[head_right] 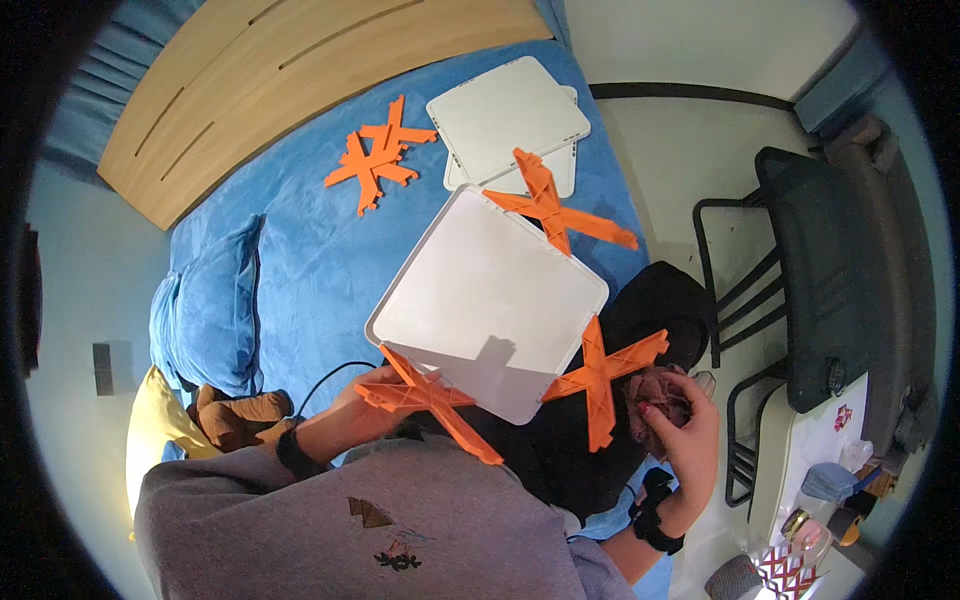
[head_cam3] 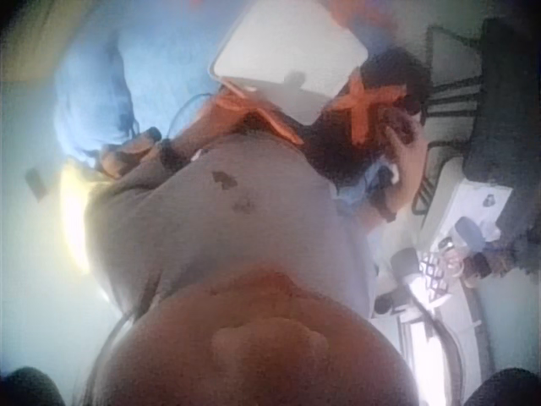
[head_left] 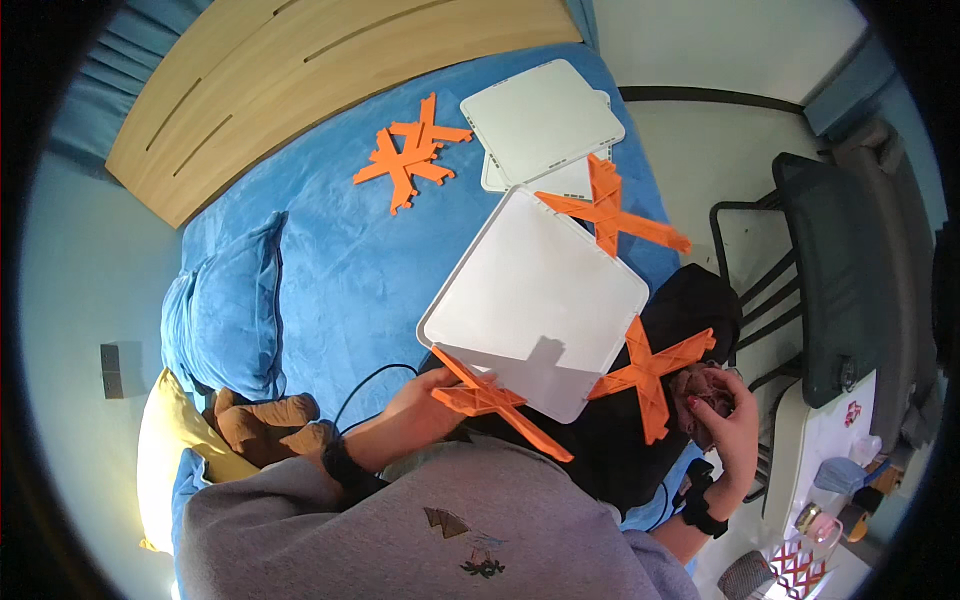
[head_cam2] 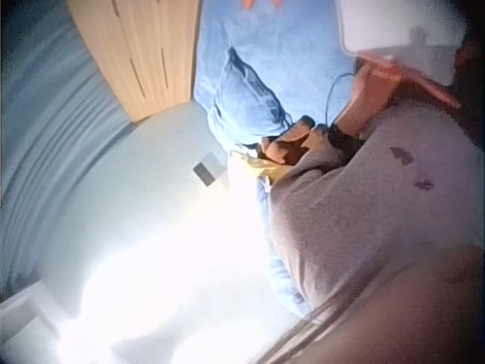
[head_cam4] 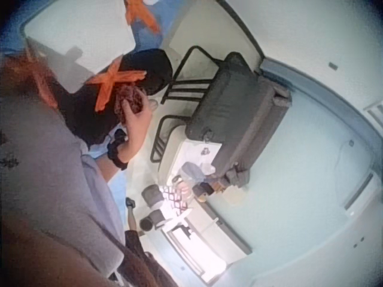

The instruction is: The person removes orange plastic clips from white square panels, wipes the panels with a cloth, and then reattaches the clips to assemble the panels. The person handles multiple panels and clips, cleaning each panel before reassembly.

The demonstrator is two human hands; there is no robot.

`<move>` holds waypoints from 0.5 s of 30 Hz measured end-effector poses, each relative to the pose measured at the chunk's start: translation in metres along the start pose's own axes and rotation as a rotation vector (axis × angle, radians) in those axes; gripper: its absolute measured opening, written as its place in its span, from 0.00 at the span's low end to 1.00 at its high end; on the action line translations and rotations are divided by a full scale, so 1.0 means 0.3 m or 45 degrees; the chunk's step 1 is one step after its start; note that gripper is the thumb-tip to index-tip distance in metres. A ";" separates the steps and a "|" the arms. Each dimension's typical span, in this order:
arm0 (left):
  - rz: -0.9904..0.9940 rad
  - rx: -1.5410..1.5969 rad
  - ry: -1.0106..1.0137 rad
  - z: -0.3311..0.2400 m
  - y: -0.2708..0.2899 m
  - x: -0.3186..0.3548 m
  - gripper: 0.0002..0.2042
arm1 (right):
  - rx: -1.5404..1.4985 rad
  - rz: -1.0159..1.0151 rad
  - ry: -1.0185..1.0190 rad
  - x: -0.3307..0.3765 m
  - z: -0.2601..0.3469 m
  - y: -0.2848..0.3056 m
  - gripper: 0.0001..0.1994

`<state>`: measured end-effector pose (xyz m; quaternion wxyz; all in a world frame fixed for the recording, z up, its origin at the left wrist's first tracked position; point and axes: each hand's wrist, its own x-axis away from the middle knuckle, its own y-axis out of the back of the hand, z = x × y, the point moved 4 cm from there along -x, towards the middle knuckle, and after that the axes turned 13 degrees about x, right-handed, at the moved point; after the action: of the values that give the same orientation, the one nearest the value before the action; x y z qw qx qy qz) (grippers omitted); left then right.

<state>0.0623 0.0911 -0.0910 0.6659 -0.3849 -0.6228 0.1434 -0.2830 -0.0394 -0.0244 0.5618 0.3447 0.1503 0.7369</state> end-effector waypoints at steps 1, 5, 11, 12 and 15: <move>-0.172 0.047 0.110 -0.025 0.067 0.005 0.18 | -0.001 0.010 0.002 0.000 -0.005 -0.001 0.18; -0.031 -0.792 0.073 -0.311 0.180 -0.048 0.15 | -0.030 0.112 -0.071 0.016 -0.031 0.006 0.15; 0.104 -2.074 -0.996 -0.785 -0.149 -0.495 0.12 | 0.054 0.727 0.103 0.080 -0.011 -0.088 0.16; 0.061 -1.927 -0.845 -0.803 -0.195 -0.597 0.12 | 0.071 0.782 0.178 0.094 -0.003 -0.117 0.16; -0.115 -1.412 -0.428 -0.786 -0.302 -0.861 0.12 | 0.143 0.821 0.300 0.146 0.003 -0.206 0.18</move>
<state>0.2104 -0.2208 -0.1972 0.2622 -0.6212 -0.7179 -0.1735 -0.2433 0.0214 -0.0465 0.2590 0.3175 0.1377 0.9017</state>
